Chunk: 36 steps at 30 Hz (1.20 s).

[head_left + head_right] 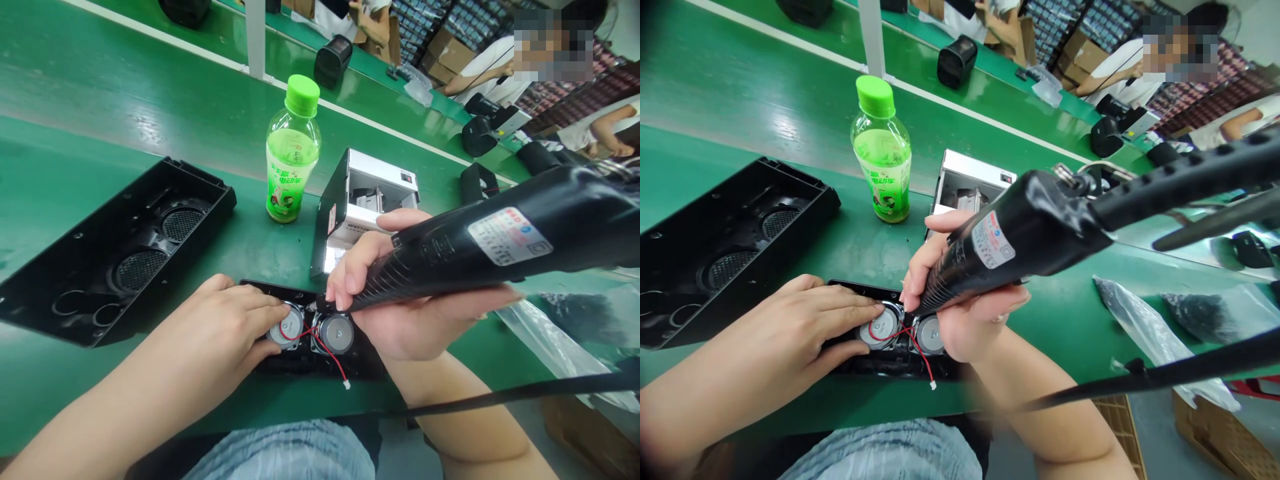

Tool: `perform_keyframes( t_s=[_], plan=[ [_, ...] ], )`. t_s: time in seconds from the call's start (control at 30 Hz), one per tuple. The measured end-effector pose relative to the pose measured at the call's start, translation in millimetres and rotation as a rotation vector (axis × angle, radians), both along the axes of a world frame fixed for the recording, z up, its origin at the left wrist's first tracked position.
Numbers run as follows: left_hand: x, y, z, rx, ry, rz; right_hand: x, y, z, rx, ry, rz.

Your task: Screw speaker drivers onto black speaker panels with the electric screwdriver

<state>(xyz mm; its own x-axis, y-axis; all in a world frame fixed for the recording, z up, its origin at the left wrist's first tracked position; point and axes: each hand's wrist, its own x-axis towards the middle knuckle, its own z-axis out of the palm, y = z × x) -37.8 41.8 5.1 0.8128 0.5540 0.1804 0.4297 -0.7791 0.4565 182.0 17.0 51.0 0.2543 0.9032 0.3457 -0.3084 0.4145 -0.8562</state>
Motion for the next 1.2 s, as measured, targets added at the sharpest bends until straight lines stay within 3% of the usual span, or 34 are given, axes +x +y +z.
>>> perform_keyframes(
  t_s=[0.27, 0.63, 0.77, 0.97, 1.07, 1.2],
  plan=[
    [0, -2, -2.2, -0.028, 0.032, 0.011, -5, 8, -8.6, 0.137, -0.047, -0.017],
    [0, -4, -1.7, -0.082, 0.059, 0.040, -11, 0, -9.3, 0.101, -0.011, 0.048],
    [2, -3, 5.2, -0.128, 0.076, 0.033, -9, 0, -12.9, 0.082, -0.061, 0.120],
    [5, -1, 13.0, -0.177, 0.143, 0.042, -6, 11, -34.1, 0.113, -0.170, 0.265],
    [5, -2, 13.6, -0.196, 0.176, 0.065, -4, 12, -28.9, 0.121, -0.158, 0.249],
    [3, -5, 14.1, -0.214, 0.186, 0.064, 3, 3, -6.4, 0.151, -0.087, 0.144]
  ],
)
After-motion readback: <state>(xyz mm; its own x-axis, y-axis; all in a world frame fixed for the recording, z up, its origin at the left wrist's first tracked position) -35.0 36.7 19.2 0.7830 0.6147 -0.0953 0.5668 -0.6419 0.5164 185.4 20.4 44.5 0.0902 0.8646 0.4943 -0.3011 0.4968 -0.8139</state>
